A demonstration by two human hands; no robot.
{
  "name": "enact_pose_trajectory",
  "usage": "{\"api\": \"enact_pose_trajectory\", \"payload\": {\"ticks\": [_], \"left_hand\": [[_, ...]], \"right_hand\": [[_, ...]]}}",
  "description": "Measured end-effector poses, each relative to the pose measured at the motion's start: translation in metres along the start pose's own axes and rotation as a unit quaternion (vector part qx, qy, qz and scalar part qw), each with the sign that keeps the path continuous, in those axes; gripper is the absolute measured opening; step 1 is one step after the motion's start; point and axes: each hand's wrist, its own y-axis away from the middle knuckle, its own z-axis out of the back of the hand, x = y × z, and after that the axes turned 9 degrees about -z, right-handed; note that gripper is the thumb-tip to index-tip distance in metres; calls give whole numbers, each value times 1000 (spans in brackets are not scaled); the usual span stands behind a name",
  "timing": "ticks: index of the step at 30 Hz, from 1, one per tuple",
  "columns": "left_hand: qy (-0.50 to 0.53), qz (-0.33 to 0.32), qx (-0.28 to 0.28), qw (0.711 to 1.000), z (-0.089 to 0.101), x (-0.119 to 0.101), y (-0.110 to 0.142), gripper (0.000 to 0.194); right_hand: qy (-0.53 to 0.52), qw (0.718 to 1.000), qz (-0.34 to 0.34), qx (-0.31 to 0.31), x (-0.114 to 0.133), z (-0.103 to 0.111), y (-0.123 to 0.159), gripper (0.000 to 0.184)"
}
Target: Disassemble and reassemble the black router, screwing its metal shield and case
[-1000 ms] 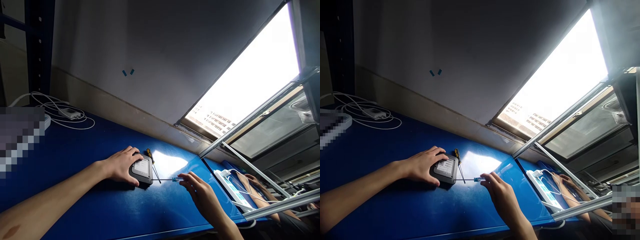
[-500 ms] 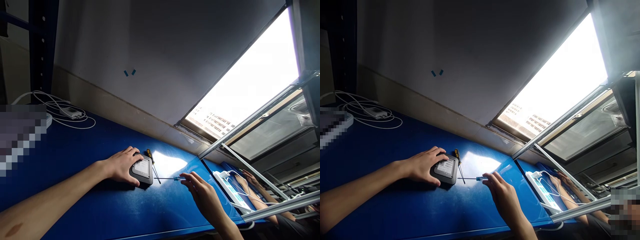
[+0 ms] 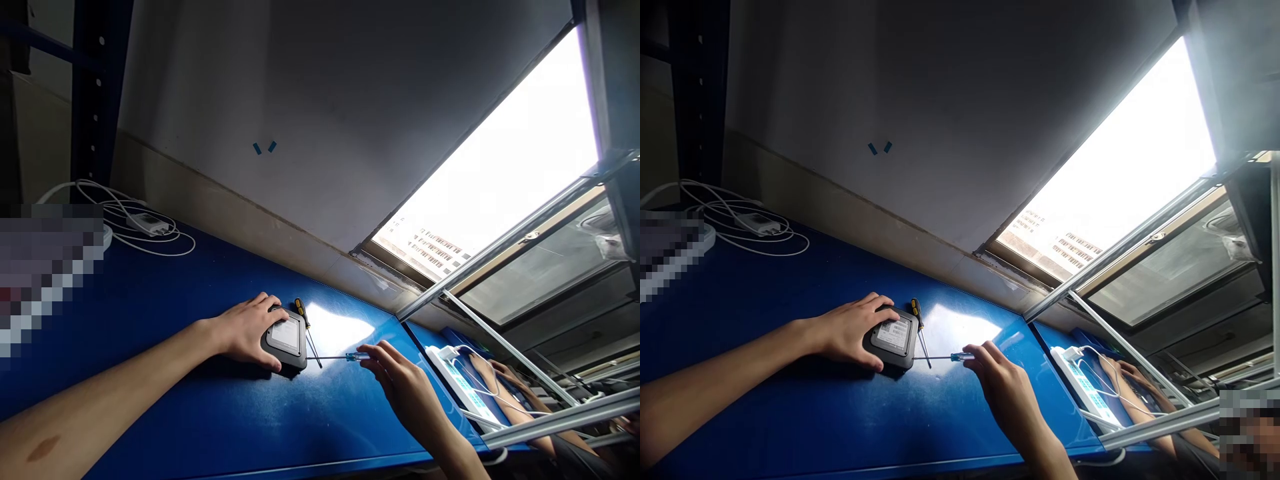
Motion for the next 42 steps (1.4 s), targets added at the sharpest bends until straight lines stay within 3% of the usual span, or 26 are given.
{"api": "enact_pose_trajectory", "payload": {"ticks": [19,25,31,42], "left_hand": [[16,2,-9,1000,1,-1,1,94],[14,-9,-13,1000,1,-1,1,90],[2,5,-3,1000,2,-1,0,89],[-11,18,2,1000,2,1,1,90]], "right_hand": [[8,1000,12,6,4,6,-5,32],[-11,999,33,29,18,23,-31,31],[69,991,77,83,42,48,-62,24],[105,982,141,64,49,44,-73,16]]}}
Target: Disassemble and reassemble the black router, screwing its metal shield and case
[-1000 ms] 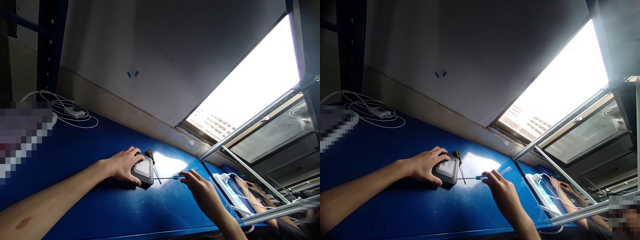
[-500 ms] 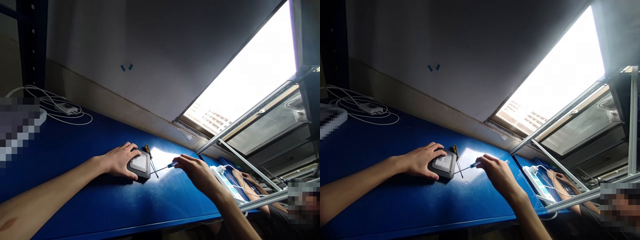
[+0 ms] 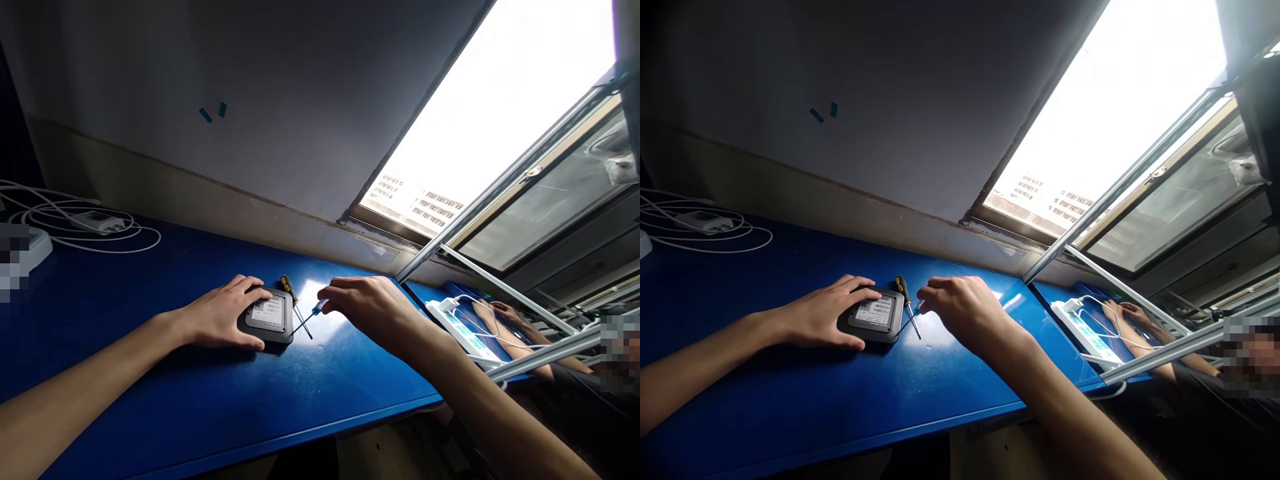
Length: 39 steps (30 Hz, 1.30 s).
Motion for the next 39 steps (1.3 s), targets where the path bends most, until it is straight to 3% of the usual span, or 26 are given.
{"api": "enact_pose_trajectory", "payload": {"ticks": [6,10,13,18,21,29,39], "left_hand": [[4,2,-6,1000,-3,3,0,89],[4,10,5,1000,-2,2,1,91],[5,17,17,1000,1,0,1,94],[16,29,42,999,5,-2,1,100],[15,35,49,998,4,-3,0,102],[16,44,57,997,4,-3,0,100],[24,57,56,997,3,-5,1,95]], "right_hand": [[-38,999,5,-17,-5,-6,3,17],[-83,996,-12,-25,-15,-14,20,16],[-107,992,-39,-53,-22,-43,43,21],[-109,985,-105,-85,-16,-118,78,18],[-116,978,-137,-104,-10,-138,85,23],[-85,976,-132,-152,-29,-121,90,35],[-56,986,-129,-88,-38,-97,67,35]]}}
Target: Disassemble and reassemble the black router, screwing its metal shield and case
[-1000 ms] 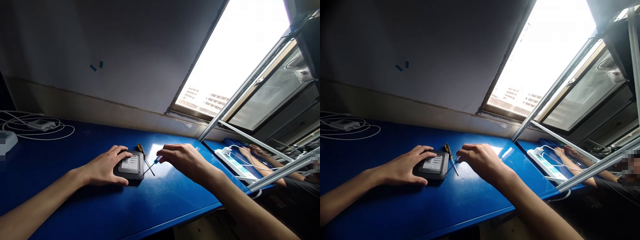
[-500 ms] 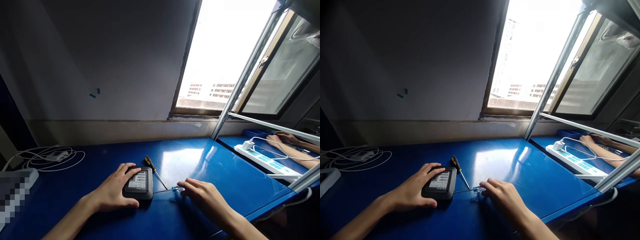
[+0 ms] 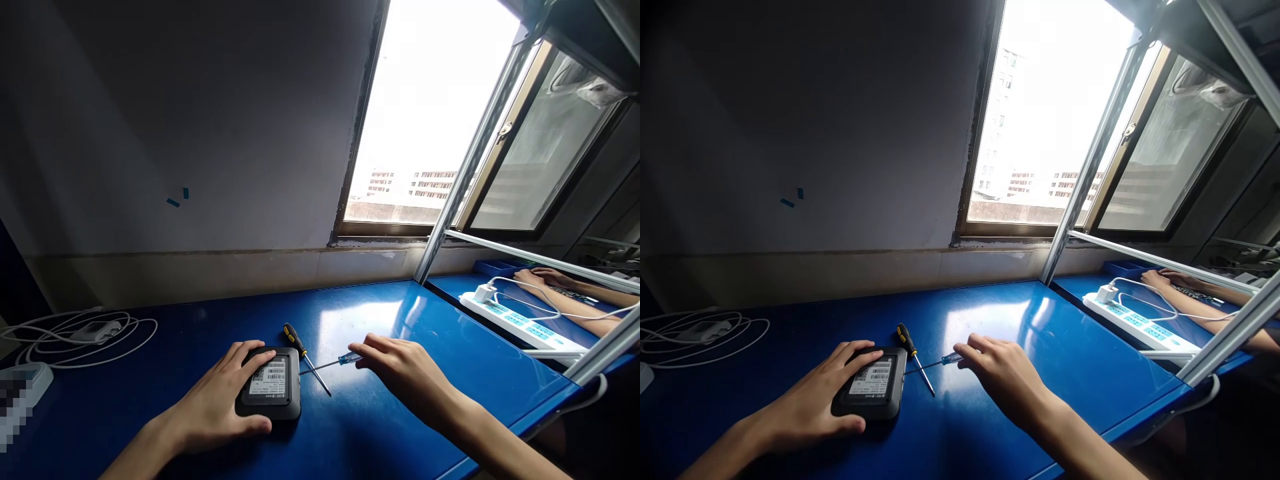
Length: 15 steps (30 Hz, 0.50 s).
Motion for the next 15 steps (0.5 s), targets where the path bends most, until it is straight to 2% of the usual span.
{"api": "enact_pose_trajectory", "payload": {"ticks": [9,13,15], "left_hand": [[16,-1,-6,1000,4,-4,2,92],[22,-7,-9,1000,4,-4,1,97],[21,-12,-14,1000,4,-3,0,99]], "right_hand": [[19,1000,12,15,-3,1,-13,39],[35,997,52,35,1,17,-25,39],[52,995,75,45,9,29,-35,31]]}}
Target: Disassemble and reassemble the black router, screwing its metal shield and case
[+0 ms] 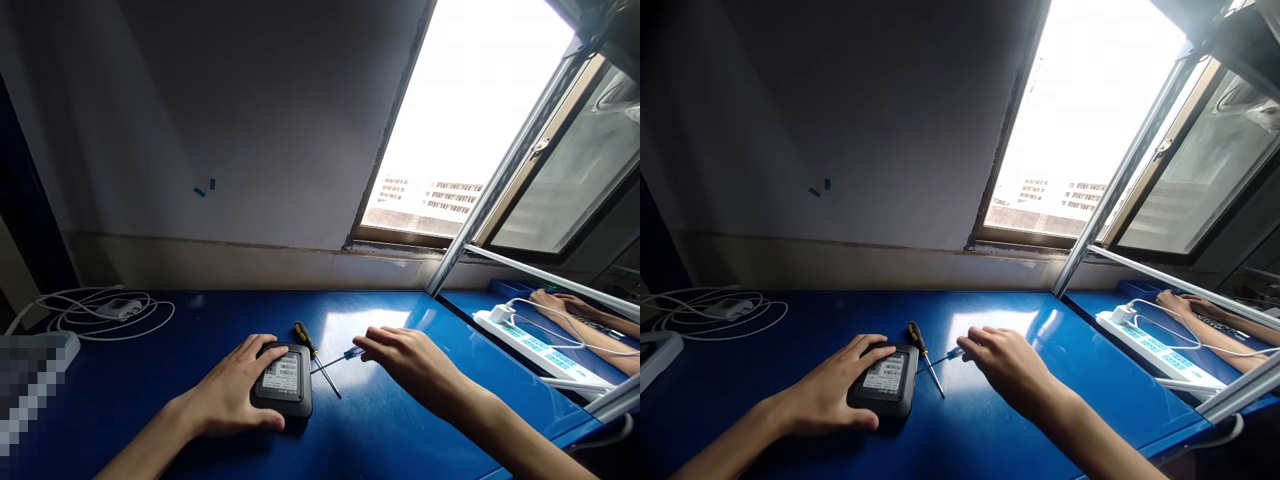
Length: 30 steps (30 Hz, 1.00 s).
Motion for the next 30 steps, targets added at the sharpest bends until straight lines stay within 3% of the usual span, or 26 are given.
{"api": "enact_pose_trajectory", "payload": {"ticks": [5,10,14,16,22,30], "left_hand": [[-5,2,-3,1000,-2,2,-1,98],[-17,21,16,1000,-1,0,1,102],[-27,10,22,999,-2,1,-1,105],[-28,5,16,999,-3,3,-1,105],[-24,7,5,1000,-6,8,0,105],[-35,9,15,999,-11,14,-3,108]], "right_hand": [[43,999,17,29,21,28,-29,26],[31,998,10,47,24,32,-36,22],[-29,996,-66,45,16,11,-12,22],[-56,990,-121,52,14,-8,6,30],[-102,969,-215,67,26,-61,44,21],[-76,972,-218,39,34,-71,50,22]]}}
